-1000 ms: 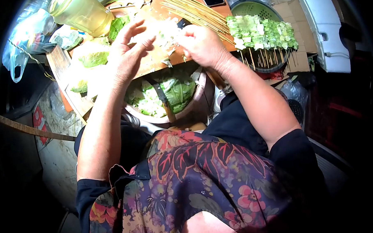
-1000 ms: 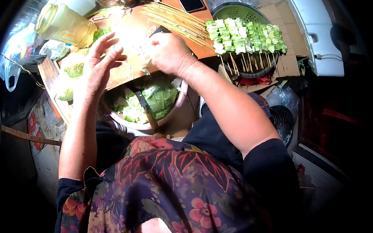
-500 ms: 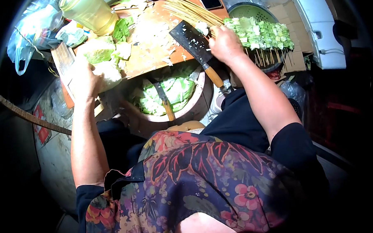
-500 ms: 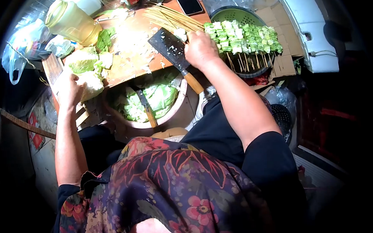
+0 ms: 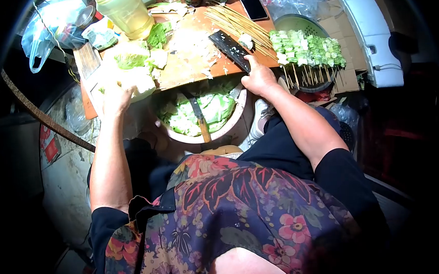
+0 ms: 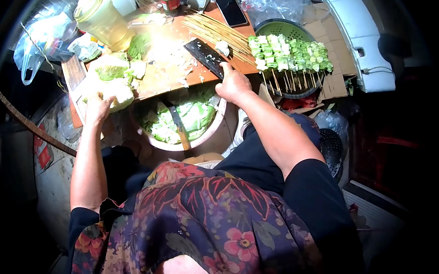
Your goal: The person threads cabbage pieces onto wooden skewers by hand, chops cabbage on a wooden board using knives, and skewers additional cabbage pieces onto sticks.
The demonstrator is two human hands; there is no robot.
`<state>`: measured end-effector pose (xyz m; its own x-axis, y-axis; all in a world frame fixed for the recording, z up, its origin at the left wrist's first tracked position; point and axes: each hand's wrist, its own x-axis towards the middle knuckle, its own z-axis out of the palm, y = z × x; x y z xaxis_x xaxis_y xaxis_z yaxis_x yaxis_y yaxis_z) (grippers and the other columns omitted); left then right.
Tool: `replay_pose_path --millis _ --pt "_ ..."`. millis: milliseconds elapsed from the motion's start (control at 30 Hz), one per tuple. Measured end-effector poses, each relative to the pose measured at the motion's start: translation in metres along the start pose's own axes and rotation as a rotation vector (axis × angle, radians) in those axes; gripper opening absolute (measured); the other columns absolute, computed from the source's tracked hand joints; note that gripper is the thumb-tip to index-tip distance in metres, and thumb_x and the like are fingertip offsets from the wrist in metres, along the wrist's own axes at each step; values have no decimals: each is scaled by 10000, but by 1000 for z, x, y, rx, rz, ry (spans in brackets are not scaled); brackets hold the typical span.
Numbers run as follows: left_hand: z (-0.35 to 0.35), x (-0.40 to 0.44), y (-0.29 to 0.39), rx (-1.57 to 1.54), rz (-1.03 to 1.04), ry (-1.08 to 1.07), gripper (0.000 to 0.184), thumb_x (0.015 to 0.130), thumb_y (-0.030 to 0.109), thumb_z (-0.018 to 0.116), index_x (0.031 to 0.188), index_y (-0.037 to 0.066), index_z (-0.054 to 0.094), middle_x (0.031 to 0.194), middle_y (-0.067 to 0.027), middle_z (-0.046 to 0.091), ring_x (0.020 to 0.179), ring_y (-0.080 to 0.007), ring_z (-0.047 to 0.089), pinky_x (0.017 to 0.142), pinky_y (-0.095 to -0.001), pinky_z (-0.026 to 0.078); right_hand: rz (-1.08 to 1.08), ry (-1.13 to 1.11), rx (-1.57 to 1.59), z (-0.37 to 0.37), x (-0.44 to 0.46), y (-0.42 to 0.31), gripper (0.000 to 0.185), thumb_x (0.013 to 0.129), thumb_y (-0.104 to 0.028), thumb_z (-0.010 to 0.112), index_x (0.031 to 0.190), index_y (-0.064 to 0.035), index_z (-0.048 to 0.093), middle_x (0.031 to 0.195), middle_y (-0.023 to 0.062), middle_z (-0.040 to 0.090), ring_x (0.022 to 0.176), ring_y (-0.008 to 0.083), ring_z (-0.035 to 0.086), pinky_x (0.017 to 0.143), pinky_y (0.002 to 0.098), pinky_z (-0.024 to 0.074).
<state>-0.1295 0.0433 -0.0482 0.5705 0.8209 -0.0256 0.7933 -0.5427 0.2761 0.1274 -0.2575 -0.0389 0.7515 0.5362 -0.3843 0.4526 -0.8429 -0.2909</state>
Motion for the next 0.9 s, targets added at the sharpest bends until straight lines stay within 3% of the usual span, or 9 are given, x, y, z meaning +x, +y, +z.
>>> replay_pose_path --millis 67,167,300,367,533,600,733,833,900 --pt "-1 7 -3 -268 -133 -267 489 790 314 721 1090 -57 612 967 -184 680 853 -252 659 757 -341 503 -4 -23 -1 -6 -3 -7 644 739 -171 572 1359 -145 396 1106 208 630 1038 352 609 929 414 463" --pt "-2 5 3 -512 -234 -382 398 772 273 748 1007 -35 651 879 -115 680 787 -173 635 664 -307 493 -48 -55 12 -8 -10 -16 586 741 -164 571 1316 -174 459 1066 206 642 1016 352 615 904 409 477" --pt "-12 -1 20 -629 -347 -483 419 766 235 753 1081 -6 617 891 -97 661 772 -177 625 619 -323 489 -321 -194 -8 0 -21 -14 560 728 -146 569 1283 -160 493 1020 187 653 977 348 623 872 417 490" --pt "5 4 8 -893 -434 -579 533 746 232 761 1179 10 545 934 -103 634 756 -201 610 594 -330 481 -436 -260 -48 0 -27 -14 560 723 -133 574 1277 -157 501 984 186 656 974 344 622 873 417 489" --pt "-4 -6 32 -732 -328 -520 649 696 223 757 1246 28 474 1046 -147 594 783 -240 595 573 -345 482 -521 -461 36 -14 -33 -12 501 700 -137 600 1201 -158 572 928 172 662 910 320 637 817 399 500" --pt "-2 -3 35 -680 -329 -513 662 659 242 744 1231 36 481 1058 -162 571 868 -257 578 578 -377 476 -537 -353 115 -15 -30 -8 470 693 -143 607 1163 -162 595 891 157 665 866 306 646 793 382 508" --pt "2 1 41 -673 -382 -580 643 669 289 734 1211 36 498 1008 -143 578 849 -249 579 598 -362 477 -504 2 175 -12 -22 -5 475 711 -116 550 1186 -136 559 921 187 659 894 353 634 823 424 499" --pt "10 2 53 -792 -432 -678 610 694 316 722 1203 51 514 995 -120 587 831 -232 591 638 -329 492 -352 97 35 -5 -11 -3 495 760 -86 529 1254 -113 508 1047 194 615 975 363 602 874 426 480" --pt "18 -8 76 -1145 -426 -593 594 715 325 721 1211 68 516 1003 -102 596 854 -215 601 684 -317 501 -299 109 -12 3 -2 3 503 774 -80 530 1274 -123 497 1069 191 597 1003 364 586 889 429 473"
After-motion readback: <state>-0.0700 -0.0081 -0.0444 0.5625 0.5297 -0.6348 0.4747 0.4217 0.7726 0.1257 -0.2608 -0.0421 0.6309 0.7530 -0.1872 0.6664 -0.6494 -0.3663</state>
